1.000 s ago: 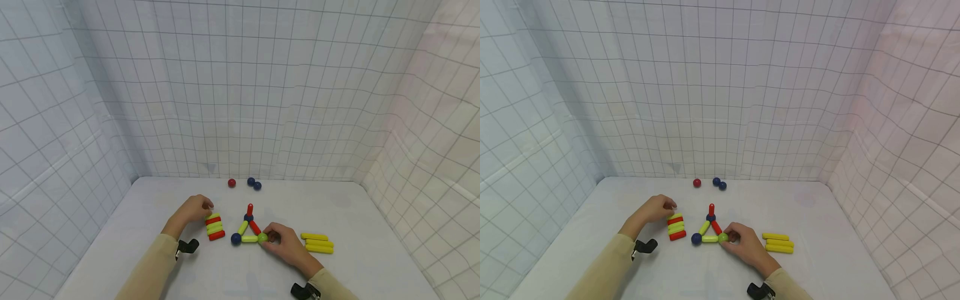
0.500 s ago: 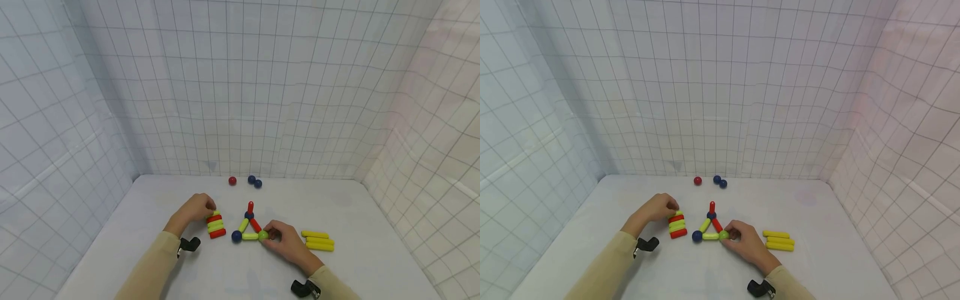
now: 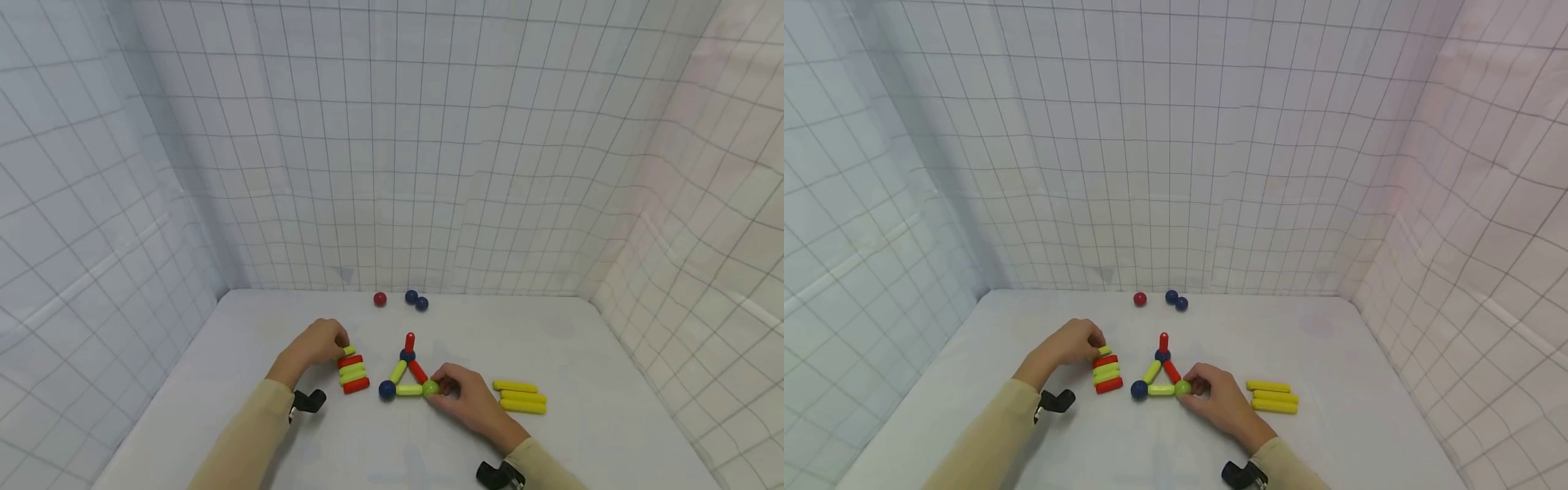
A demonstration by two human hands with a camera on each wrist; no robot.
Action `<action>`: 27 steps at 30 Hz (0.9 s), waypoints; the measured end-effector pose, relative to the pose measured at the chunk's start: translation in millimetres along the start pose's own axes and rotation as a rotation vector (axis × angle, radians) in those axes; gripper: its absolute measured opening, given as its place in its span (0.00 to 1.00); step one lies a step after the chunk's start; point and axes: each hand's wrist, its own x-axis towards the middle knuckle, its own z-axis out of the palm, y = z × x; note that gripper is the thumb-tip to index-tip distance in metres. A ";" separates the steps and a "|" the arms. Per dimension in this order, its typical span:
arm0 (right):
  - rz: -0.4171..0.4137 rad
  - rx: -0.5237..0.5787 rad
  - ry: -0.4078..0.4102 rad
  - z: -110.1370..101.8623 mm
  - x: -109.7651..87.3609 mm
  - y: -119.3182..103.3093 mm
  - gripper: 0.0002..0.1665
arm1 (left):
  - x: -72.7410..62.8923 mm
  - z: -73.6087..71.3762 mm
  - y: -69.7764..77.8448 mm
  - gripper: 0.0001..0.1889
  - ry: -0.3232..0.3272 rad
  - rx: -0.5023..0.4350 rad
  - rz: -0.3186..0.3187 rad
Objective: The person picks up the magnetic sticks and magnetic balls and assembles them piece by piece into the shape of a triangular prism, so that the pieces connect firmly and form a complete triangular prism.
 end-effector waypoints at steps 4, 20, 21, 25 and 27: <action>-0.004 0.006 -0.003 0.6 -0.2 1.0 0.14 | 4.0 0.1 -2.4 0.04 -0.017 0.018 -0.002; -0.018 0.011 -0.005 -2.2 -0.1 -0.6 0.14 | -0.2 -2.2 2.7 0.10 0.112 -0.245 0.098; -0.014 0.015 -0.008 -2.3 -0.4 -0.7 0.14 | -1.8 -2.6 6.8 0.10 0.127 -0.272 0.121; -0.005 0.026 -0.013 -2.4 -1.0 -0.8 0.14 | -7.8 -0.3 27.0 0.10 0.189 -0.392 0.204; -0.002 0.026 -0.010 -2.5 -1.0 -0.5 0.14 | -10.6 4.5 39.0 0.10 0.212 -0.452 0.238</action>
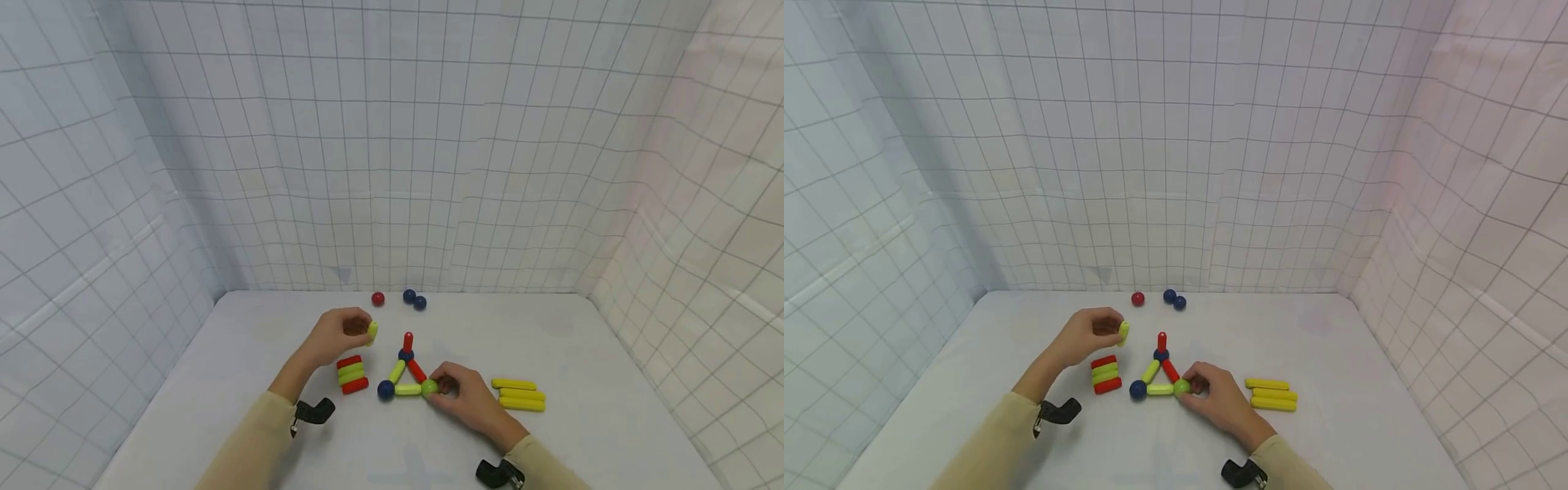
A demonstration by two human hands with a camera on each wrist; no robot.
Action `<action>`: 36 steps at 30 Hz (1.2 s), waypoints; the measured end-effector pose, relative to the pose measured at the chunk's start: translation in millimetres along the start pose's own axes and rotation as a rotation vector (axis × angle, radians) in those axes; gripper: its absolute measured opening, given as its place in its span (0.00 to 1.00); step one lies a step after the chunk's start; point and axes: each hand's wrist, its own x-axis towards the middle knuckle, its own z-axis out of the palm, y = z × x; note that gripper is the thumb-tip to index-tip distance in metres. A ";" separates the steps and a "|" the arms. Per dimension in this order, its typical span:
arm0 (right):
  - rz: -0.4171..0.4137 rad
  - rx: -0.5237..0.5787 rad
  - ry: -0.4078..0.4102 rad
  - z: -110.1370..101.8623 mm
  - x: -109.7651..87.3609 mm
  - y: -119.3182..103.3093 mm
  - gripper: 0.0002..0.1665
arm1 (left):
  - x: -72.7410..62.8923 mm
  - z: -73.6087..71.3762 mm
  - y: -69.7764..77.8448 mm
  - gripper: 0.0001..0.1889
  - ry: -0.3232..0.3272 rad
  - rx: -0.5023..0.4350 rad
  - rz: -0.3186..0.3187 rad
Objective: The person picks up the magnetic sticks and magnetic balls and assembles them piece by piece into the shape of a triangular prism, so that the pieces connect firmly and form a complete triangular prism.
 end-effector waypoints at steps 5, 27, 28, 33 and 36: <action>0.005 -0.007 0.007 0.2 0.8 1.0 0.14 | -9.1 28.8 20.7 0.10 0.008 -0.077 0.089; -0.065 -0.007 0.037 2.4 1.5 5.6 0.14 | -15.5 111.5 36.0 0.09 -0.093 -0.043 0.101; -0.073 -0.010 0.040 2.5 1.8 6.2 0.15 | -15.0 112.5 35.7 0.09 -0.093 -0.040 0.105; -0.093 -0.007 0.048 2.5 3.0 6.3 0.15 | -12.8 115.9 33.2 0.09 -0.090 -0.013 0.112; -0.073 0.002 0.037 2.2 2.9 5.3 0.15 | -12.2 117.0 31.7 0.10 -0.090 -0.005 0.109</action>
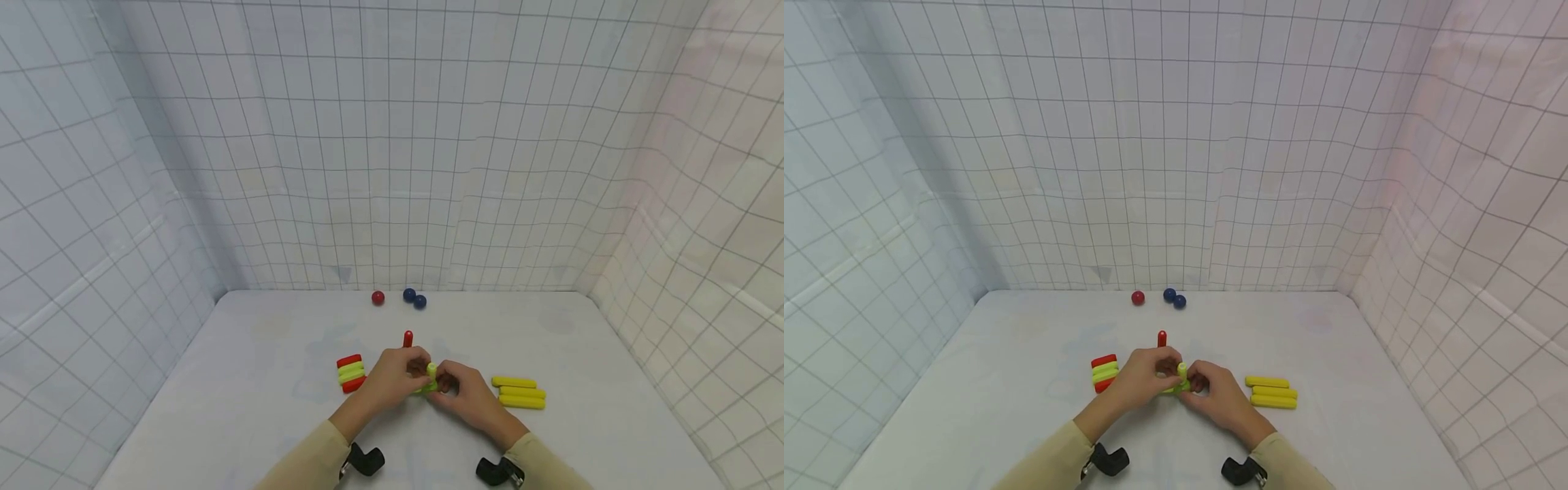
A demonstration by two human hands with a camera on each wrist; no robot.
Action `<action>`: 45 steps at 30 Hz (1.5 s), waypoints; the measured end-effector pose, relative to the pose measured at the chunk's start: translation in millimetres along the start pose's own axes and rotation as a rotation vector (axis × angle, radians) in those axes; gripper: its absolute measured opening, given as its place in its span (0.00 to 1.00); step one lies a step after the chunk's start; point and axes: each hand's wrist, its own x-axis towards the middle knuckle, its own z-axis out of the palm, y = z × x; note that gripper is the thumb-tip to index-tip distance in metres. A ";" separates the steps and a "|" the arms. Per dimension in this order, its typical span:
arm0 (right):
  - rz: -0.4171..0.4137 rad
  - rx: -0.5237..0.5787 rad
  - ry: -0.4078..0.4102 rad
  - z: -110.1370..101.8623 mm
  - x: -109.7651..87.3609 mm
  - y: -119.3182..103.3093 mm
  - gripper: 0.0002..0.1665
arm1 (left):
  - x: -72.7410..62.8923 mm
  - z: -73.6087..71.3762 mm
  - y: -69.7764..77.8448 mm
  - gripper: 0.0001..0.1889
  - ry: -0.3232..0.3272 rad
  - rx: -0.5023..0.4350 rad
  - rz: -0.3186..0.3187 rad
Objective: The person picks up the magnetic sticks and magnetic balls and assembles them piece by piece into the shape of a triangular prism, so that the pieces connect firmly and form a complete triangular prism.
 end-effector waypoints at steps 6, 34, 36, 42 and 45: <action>0.013 0.000 0.000 -0.9 -0.5 -1.6 0.16 | 2.4 0.4 1.7 0.10 -0.011 0.004 0.014; 0.007 -0.018 -0.013 0.0 -0.5 -2.5 0.14 | -9.2 -123.6 -3.3 0.13 0.219 0.106 -0.048; 0.002 -0.022 -0.012 -0.2 -0.8 -2.5 0.14 | -11.1 -135.9 -13.8 0.14 0.208 0.128 -0.086; 0.011 -0.017 -0.011 -0.6 -1.1 -2.1 0.14 | -20.5 -151.3 -50.8 0.18 0.132 0.147 -0.232; 0.010 -0.016 -0.009 -0.1 -0.8 -2.2 0.14 | -25.6 -149.1 -66.8 0.18 0.098 0.136 -0.280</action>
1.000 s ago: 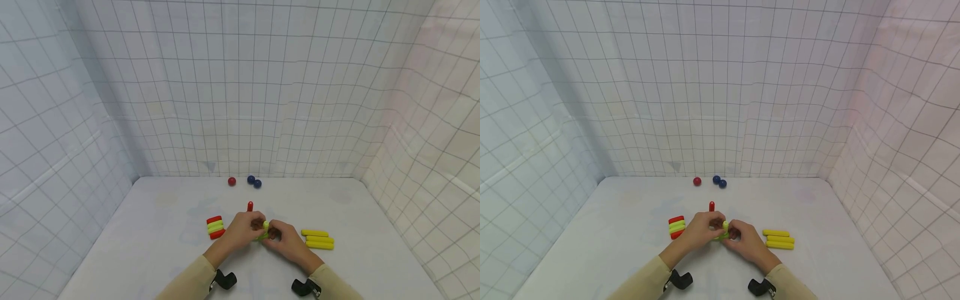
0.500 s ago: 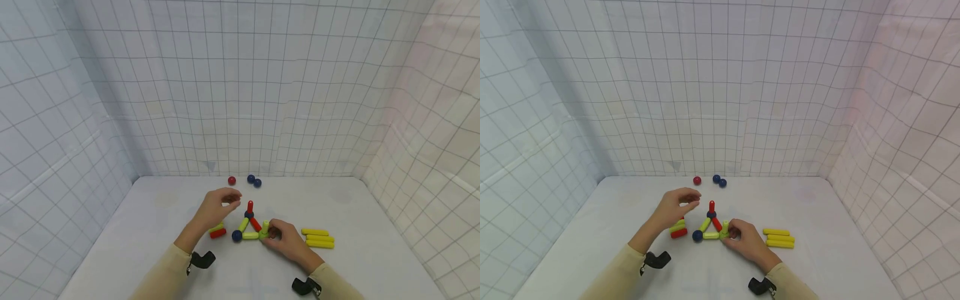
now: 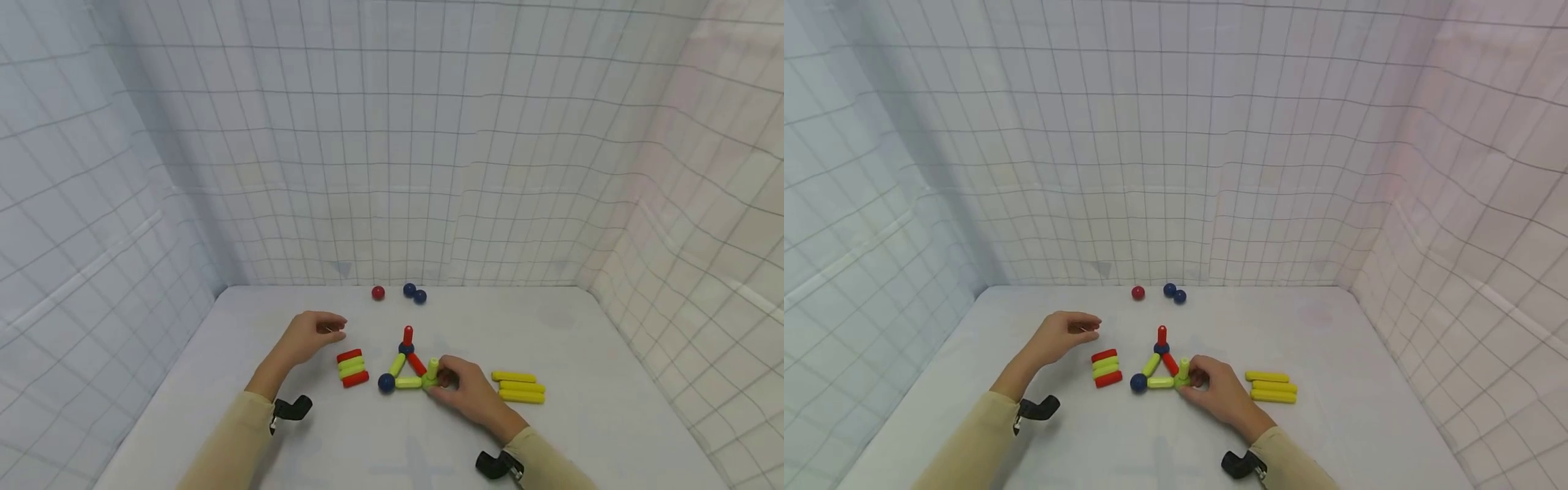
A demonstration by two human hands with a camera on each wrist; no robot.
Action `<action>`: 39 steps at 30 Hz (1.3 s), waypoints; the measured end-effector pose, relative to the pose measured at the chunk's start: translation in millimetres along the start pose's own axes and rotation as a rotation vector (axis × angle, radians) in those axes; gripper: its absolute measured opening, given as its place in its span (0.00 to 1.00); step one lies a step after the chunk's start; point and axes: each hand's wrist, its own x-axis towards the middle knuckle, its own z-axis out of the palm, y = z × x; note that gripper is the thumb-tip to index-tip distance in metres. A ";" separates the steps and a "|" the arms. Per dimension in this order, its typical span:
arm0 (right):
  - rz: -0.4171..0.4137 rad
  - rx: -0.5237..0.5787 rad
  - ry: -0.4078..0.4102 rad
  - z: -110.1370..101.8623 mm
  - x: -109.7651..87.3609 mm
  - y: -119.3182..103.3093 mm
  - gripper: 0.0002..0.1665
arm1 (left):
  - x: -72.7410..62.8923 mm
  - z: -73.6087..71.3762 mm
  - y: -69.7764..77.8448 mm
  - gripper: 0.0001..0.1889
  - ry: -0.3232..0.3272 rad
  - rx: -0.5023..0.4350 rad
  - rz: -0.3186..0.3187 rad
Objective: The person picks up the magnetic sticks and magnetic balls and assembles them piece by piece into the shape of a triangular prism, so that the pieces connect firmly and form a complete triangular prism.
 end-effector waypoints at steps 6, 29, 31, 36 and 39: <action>0.002 0.001 0.001 -0.3 -0.2 -0.3 0.15 | -3.0 13.9 -16.2 0.15 -0.037 0.001 -0.036; 0.004 -0.015 -0.011 -3.2 2.5 -0.8 0.15 | 9.3 22.5 -8.1 0.06 -0.136 0.222 -0.032; 0.007 -0.017 -0.011 -3.8 2.5 -1.4 0.15 | 10.5 22.0 -6.5 0.06 -0.145 0.227 -0.029; 0.008 -0.015 -0.008 -3.0 1.7 -0.3 0.14 | 12.7 21.9 -5.7 0.07 -0.161 0.235 -0.035; 0.003 -0.008 -0.016 -1.0 1.1 1.5 0.14 | 11.4 21.0 -6.5 0.08 -0.137 0.182 -0.058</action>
